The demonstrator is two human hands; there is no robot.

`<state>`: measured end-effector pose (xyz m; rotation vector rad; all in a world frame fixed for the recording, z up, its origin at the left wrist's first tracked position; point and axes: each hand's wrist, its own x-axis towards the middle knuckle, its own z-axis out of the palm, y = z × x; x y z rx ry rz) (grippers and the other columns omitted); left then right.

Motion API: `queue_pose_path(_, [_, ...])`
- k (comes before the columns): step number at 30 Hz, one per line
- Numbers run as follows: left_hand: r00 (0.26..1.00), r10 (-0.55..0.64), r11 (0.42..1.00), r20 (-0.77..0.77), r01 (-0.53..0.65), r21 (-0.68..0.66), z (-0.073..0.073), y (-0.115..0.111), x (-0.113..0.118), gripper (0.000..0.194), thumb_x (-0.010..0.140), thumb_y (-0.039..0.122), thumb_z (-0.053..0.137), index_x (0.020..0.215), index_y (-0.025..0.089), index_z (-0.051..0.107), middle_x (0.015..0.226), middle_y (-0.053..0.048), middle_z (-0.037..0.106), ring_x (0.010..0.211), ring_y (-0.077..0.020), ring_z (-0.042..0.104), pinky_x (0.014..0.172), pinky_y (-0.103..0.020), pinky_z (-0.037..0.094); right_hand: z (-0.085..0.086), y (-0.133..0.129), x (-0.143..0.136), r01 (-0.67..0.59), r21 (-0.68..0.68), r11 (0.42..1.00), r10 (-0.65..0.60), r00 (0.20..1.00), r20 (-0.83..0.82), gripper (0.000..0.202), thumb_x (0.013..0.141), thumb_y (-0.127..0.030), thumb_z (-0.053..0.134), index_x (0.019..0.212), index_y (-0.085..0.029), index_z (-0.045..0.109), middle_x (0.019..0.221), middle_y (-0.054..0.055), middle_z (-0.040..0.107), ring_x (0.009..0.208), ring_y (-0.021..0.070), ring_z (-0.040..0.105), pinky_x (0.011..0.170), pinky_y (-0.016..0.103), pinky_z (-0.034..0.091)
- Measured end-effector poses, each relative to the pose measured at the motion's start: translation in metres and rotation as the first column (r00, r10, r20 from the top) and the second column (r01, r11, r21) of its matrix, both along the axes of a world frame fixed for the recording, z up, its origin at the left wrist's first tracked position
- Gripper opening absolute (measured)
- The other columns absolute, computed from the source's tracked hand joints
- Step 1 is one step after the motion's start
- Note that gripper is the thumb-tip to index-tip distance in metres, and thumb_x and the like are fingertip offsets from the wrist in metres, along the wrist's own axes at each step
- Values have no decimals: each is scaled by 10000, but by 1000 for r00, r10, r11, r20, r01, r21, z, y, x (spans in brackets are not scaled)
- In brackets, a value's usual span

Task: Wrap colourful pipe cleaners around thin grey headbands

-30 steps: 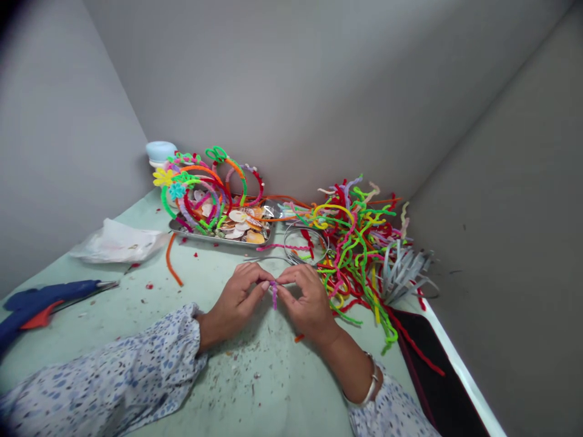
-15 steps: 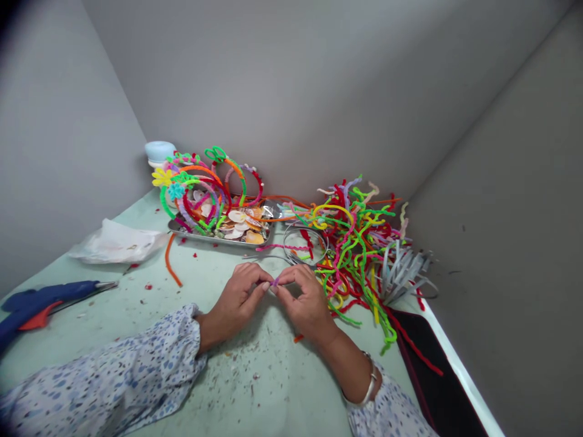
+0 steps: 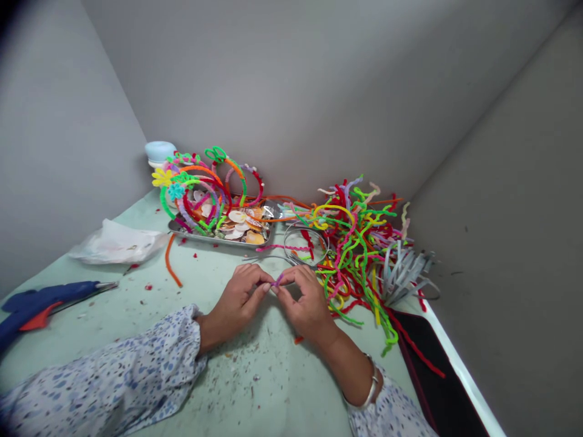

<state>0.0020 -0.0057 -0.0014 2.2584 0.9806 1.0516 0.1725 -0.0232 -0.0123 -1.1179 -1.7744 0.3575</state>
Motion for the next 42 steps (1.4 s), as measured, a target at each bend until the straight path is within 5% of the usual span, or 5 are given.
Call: queue_pose_path(42, [997, 44, 999, -62, -44, 2, 0, 1, 2, 30, 828, 184, 531, 835, 183, 560, 800, -25, 580, 803, -191, 504, 801, -364, 373, -2, 2, -1, 8, -132, 991, -13, 999, -37, 120, 858, -273, 560, 757, -215, 529, 770, 9, 564, 782, 181, 535, 762, 341, 425])
